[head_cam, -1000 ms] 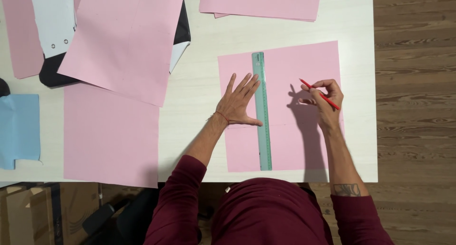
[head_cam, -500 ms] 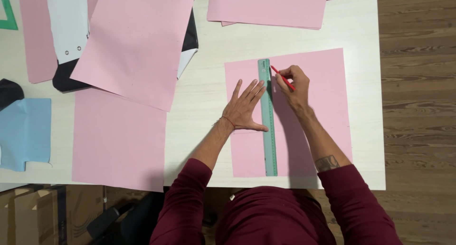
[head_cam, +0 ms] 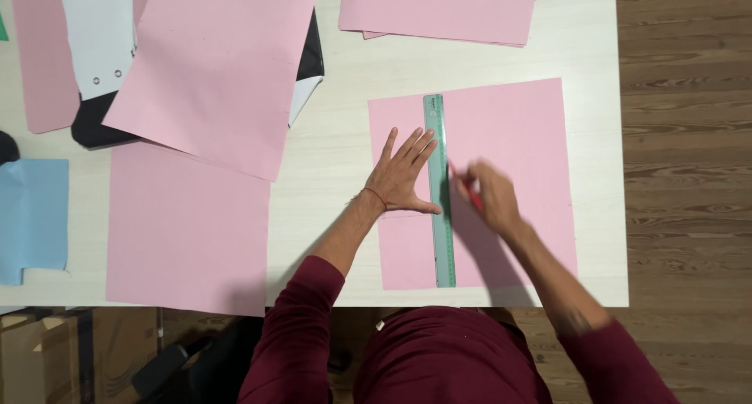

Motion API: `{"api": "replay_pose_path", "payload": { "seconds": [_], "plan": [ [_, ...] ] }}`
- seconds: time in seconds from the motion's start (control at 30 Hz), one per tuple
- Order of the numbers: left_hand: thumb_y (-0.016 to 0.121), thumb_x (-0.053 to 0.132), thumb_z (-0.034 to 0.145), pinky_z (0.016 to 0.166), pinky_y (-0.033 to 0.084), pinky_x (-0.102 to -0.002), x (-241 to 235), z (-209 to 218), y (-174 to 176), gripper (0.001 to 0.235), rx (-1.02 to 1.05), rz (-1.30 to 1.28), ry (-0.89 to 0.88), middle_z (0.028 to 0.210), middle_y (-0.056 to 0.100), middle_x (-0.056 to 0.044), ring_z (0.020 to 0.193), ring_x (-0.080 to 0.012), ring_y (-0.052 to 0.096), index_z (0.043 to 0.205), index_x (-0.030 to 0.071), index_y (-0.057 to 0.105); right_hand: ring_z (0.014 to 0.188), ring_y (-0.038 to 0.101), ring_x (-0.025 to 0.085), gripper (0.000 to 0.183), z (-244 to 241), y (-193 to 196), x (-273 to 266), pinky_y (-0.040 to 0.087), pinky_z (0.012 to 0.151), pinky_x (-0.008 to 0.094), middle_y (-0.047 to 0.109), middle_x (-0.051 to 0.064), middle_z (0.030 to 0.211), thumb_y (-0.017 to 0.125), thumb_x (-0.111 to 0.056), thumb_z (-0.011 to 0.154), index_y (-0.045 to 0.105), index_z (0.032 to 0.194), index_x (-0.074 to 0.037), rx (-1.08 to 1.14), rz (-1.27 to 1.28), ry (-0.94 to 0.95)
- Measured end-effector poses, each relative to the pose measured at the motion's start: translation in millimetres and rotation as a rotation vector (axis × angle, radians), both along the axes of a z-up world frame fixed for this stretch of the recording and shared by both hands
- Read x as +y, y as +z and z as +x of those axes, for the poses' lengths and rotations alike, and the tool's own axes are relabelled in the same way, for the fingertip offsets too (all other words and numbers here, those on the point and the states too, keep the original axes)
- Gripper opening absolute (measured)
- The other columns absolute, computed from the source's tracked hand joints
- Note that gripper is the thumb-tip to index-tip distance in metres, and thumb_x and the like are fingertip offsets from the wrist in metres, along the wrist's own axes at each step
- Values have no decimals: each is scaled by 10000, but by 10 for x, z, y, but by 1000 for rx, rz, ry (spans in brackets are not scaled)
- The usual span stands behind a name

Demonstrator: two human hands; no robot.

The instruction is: Using a ruler and pencil to mark straight lines on pink leather sheets for later processing.

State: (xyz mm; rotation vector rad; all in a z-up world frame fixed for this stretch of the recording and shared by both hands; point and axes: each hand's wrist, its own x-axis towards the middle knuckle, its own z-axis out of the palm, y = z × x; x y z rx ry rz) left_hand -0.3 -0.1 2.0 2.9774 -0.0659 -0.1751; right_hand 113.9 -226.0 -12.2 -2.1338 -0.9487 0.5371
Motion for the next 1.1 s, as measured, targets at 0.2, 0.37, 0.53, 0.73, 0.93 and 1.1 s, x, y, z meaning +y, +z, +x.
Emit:
{"api": "replay_pose_path", "payload": {
  "seconds": [0.2,0.37,0.53,0.73,0.93,1.1],
  "plan": [
    [468,1126,588,1312,-59,-589,38,9,-269,1514,-129,-44,-41,1761,187,-116,1626,-265,83,1667,91,228,540,629,68,334,-1446,419,-1400,516,451,203,743,-39,761,503,-319,1027,736,848,-160,445,-378,176],
    [437,1121,608,1304,-66,-581,31,-53,-208,1506,-88,-58,-41,1764,182,-124,1626,-270,72,1668,74,221,613,665,121,157,-1605,704,-1698,548,561,264,769,3,836,739,-297,879,744,860,-141,439,-232,15],
    [567,1057,562,1299,-39,-576,444,-367,145,1492,84,-100,72,1752,181,-102,1631,-258,109,1653,109,197,527,767,199,131,-1365,462,-1774,695,374,240,758,193,864,708,-56,923,642,1015,12,390,237,-287],
    [718,895,592,1334,129,-602,1043,-1216,0,1375,44,-91,256,1737,283,-107,1615,-309,219,1652,118,315,1001,712,337,147,-1389,292,-972,624,839,498,627,179,1012,794,-13,891,675,963,34,428,338,-365],
    [627,966,638,1282,220,-636,345,-1545,-21,1296,-77,-125,170,1706,361,-75,1593,-317,289,1638,182,368,801,746,291,191,-1239,-363,74,609,508,321,647,147,887,848,-101,895,706,907,25,495,411,-64],
    [541,1024,643,1335,90,-592,156,-1631,-194,1306,-4,-107,238,1757,236,-9,1630,-267,173,1668,249,304,792,726,288,242,-1099,-506,271,564,621,392,725,196,831,887,-191,852,727,902,-17,350,311,89]
  ]
}}
